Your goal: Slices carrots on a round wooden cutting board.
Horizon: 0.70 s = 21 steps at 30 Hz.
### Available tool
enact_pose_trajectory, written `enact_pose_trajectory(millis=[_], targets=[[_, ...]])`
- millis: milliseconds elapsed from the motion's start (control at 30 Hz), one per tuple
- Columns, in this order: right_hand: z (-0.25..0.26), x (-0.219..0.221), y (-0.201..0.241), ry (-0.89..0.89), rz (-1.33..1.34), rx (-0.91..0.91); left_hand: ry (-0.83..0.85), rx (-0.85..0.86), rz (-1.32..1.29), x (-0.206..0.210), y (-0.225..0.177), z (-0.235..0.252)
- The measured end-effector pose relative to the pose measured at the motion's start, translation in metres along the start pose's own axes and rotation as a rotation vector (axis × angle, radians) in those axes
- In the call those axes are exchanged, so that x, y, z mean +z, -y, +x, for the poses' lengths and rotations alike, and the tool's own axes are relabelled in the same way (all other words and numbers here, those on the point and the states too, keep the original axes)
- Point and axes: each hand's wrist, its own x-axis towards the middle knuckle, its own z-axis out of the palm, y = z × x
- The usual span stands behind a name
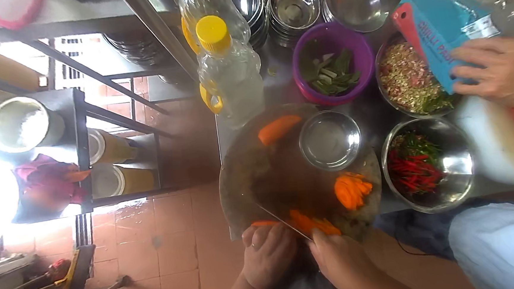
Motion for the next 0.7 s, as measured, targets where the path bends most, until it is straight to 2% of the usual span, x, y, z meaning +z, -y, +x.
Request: enact_pose_trajectory(millis=[100, 200, 333, 467, 600, 700], targets=[[0.003, -0.01, -0.001, 0.038, 0.001, -0.011, -0.006, 0.005, 0.008, 0.001, 0.003, 0.003], [-0.004, -0.009, 0.002, -0.077, 0.013, -0.04, 0.014, -0.002, 0.004, -0.002, 0.003, 0.0], [0.006, -0.004, 0.0, 0.084, 0.005, 0.02, 0.004, -0.01, -0.004, 0.0, 0.001, 0.001], [-0.005, -0.01, 0.003, -0.071, 0.009, -0.043, 0.007, -0.01, -0.01, -0.001, 0.003, 0.001], [0.005, -0.005, 0.002, 0.098, 0.027, 0.03, 0.003, -0.008, -0.021, -0.001, 0.001, 0.001], [-0.001, -0.015, 0.005, -0.005, 0.018, -0.019, 0.003, -0.01, -0.019, -0.001, 0.005, 0.001]])
